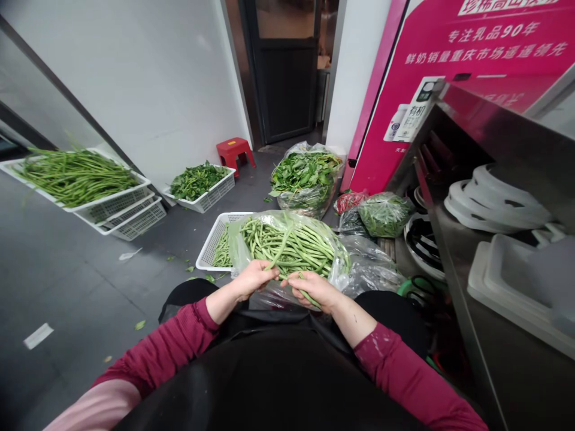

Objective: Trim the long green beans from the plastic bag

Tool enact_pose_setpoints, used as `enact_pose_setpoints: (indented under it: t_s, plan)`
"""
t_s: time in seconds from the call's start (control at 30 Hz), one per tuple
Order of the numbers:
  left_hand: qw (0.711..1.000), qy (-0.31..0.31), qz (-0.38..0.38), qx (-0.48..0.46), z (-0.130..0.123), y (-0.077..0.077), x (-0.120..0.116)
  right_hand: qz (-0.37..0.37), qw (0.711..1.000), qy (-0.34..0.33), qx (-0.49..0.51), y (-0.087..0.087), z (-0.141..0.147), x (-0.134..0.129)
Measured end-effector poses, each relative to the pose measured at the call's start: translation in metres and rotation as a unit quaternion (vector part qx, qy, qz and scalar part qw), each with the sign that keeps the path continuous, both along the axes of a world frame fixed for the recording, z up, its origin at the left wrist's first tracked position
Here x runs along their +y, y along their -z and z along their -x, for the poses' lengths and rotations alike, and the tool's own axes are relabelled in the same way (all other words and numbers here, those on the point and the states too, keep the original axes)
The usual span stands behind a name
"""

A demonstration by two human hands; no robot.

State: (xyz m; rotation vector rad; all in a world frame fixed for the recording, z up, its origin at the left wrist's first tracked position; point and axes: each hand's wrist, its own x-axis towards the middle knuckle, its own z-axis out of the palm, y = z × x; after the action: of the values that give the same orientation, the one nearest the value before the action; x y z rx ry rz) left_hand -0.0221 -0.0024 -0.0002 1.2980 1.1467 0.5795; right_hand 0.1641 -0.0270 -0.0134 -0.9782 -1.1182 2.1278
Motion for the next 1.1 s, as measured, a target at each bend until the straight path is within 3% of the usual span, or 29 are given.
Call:
enact_pose_setpoints:
  t_s: [0.23, 0.33, 0.4, 0.5, 0.6, 0.77, 0.93, 1.1]
  plan:
    - [0.998, 0.026, -0.028, 0.041, 0.001, 0.005, 0.009, 0.003, 0.999, 0.024, -0.043, -0.003, 0.005, 0.005]
    - [0.990, 0.051, -0.084, 0.100, 0.000, 0.009, 0.010, 0.007, 0.996, 0.049, -0.080, -0.001, 0.016, 0.006]
    - [0.965, 0.047, -0.164, 0.198, -0.004, 0.014, 0.010, 0.000, 0.990, 0.085, -0.112, 0.004, 0.028, 0.005]
    - [0.899, 0.007, -0.241, 0.364, -0.015, 0.022, 0.008, -0.025, 0.972, 0.177, -0.151, 0.015, 0.045, 0.004]
    - [0.871, 0.006, -0.237, 0.430, -0.021, 0.026, 0.010, -0.051, 0.956, 0.239, -0.163, 0.027, 0.044, 0.007]
    - [0.844, 0.020, -0.219, 0.489, -0.011, 0.026, 0.017, -0.004, 0.925, 0.371, -0.081, 0.035, 0.001, 0.013]
    - [0.848, 0.025, -0.207, 0.488, -0.003, 0.024, 0.017, 0.082, 0.944, 0.317, 0.052, 0.032, -0.026, 0.011]
    - [0.823, 0.051, -0.231, 0.516, -0.001, 0.025, 0.016, 0.028, 0.954, 0.295, 0.042, 0.026, -0.020, 0.007]
